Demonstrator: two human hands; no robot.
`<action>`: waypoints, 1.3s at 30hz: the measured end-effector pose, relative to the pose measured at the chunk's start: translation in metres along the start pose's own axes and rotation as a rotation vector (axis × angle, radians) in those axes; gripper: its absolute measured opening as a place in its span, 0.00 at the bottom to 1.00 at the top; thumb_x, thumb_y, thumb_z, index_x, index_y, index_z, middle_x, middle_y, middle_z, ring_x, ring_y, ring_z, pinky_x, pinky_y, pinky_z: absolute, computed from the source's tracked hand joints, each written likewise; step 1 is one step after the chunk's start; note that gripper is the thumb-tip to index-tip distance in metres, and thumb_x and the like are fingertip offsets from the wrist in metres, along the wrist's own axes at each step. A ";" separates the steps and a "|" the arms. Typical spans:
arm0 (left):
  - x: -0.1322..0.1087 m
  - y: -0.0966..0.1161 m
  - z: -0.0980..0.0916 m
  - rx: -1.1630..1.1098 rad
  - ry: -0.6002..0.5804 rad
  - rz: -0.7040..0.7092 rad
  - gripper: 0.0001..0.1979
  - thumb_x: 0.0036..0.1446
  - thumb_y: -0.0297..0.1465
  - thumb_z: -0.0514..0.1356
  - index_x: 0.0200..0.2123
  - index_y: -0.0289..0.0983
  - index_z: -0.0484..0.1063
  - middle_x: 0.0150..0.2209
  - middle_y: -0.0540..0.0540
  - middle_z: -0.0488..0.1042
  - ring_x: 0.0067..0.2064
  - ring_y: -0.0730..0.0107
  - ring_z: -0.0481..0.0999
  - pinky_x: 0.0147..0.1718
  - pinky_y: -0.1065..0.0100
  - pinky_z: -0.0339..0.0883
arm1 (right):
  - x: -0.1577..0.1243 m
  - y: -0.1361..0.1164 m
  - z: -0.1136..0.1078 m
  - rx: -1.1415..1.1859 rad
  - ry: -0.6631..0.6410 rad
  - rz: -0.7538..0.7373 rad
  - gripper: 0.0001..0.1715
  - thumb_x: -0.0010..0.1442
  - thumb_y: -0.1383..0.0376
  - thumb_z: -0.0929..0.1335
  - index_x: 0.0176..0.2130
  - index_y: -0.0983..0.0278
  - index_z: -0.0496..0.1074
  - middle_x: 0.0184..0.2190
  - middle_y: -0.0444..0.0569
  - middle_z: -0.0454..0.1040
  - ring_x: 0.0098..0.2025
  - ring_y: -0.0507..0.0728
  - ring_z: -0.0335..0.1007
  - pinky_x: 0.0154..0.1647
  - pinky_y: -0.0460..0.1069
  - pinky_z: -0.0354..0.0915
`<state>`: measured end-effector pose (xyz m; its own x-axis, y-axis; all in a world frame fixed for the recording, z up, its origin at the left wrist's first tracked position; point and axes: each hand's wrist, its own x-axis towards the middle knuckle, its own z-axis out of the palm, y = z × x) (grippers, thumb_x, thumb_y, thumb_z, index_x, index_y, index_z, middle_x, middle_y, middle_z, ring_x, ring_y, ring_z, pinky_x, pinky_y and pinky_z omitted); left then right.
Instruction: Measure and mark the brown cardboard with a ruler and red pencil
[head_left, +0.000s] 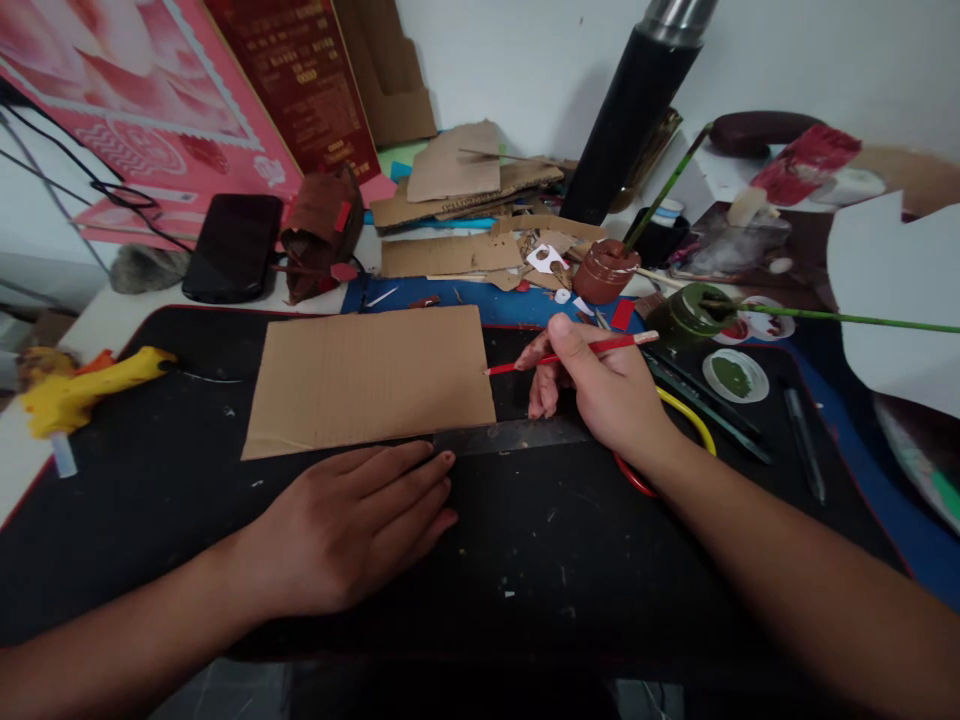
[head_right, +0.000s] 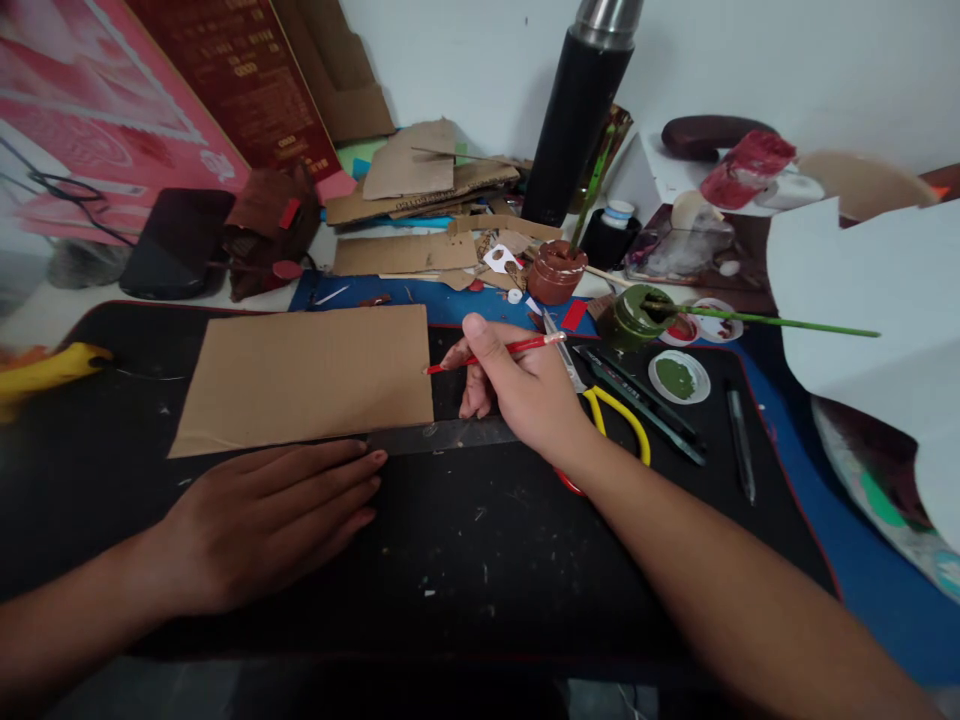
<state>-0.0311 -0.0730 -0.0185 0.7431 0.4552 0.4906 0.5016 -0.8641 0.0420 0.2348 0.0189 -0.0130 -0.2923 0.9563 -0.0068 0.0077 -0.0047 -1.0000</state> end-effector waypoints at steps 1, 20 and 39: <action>0.000 0.000 0.001 0.001 0.007 0.000 0.06 0.72 0.27 0.64 0.47 0.31 0.80 0.49 0.44 0.86 0.50 0.59 0.87 0.44 0.61 0.83 | 0.000 0.000 0.000 -0.001 0.001 -0.002 0.35 0.70 0.36 0.68 0.31 0.62 0.78 0.15 0.41 0.70 0.18 0.53 0.74 0.22 0.49 0.68; -0.003 -0.004 0.009 -0.062 0.077 -0.006 0.06 0.69 0.26 0.65 0.47 0.34 0.81 0.48 0.44 0.87 0.48 0.61 0.88 0.48 0.62 0.84 | 0.006 0.001 0.003 -0.033 -0.010 -0.001 0.37 0.69 0.33 0.65 0.34 0.62 0.77 0.16 0.40 0.70 0.20 0.52 0.73 0.22 0.47 0.64; 0.001 -0.004 0.008 -0.071 0.078 0.011 0.07 0.68 0.25 0.65 0.47 0.36 0.81 0.47 0.44 0.87 0.47 0.59 0.88 0.46 0.60 0.86 | 0.008 0.003 0.003 -0.056 -0.037 0.004 0.35 0.72 0.36 0.64 0.35 0.62 0.77 0.17 0.41 0.70 0.20 0.52 0.75 0.21 0.47 0.65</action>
<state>-0.0288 -0.0673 -0.0257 0.7104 0.4299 0.5573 0.4586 -0.8833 0.0967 0.2295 0.0261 -0.0162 -0.3275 0.9448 -0.0123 0.0626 0.0087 -0.9980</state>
